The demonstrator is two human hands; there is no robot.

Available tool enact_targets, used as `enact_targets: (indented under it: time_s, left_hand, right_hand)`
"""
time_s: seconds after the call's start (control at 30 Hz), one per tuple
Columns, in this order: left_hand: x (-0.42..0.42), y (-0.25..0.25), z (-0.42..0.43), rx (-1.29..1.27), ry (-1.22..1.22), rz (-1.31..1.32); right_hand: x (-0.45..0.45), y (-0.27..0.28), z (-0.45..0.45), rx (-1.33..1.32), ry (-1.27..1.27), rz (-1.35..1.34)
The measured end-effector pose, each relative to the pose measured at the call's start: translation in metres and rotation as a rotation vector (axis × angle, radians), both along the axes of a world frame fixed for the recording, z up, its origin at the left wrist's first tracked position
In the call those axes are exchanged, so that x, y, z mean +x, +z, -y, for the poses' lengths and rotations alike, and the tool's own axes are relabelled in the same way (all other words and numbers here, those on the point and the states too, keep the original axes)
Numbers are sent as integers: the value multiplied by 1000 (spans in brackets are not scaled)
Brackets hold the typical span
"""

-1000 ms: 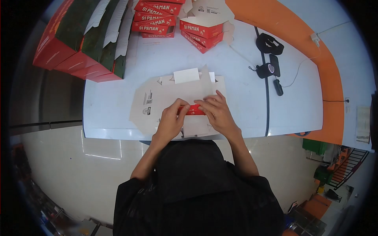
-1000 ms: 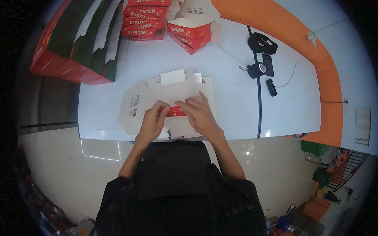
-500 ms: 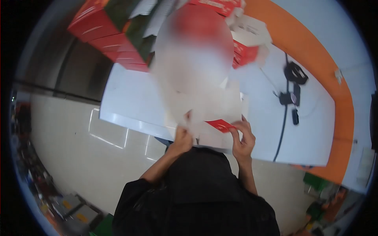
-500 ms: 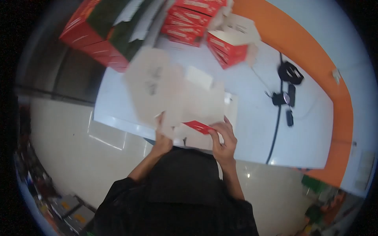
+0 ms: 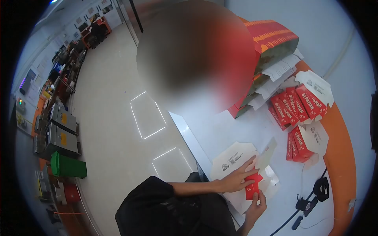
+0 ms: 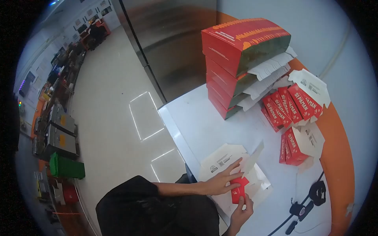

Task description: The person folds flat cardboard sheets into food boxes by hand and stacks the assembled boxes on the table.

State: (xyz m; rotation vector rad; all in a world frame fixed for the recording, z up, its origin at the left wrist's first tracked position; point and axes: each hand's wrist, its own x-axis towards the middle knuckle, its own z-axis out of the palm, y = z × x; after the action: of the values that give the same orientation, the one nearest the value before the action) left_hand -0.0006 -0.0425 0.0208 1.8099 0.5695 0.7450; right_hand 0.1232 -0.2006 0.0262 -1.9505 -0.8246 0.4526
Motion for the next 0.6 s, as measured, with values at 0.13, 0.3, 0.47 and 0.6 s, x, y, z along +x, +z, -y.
enact_targets:
  time_s: [0.13, 0.3, 0.47, 0.6]
  left_hand:
    - [1, -3, -2, -102, -16, -45]
    - [1, -10, 2, 127, -269, -107]
    - [-2, 12, -5, 74, -424, -147]
    - [1, 16, 0, 317, -441, -20]
  right_hand:
    - [2, -10, -1, 59, 12, 25]
    - [3, -9, 2, 53, 23, 39]
    - [5, -5, 4, 33, 44, 64]
    - [23, -31, 19, -14, 98, -49]
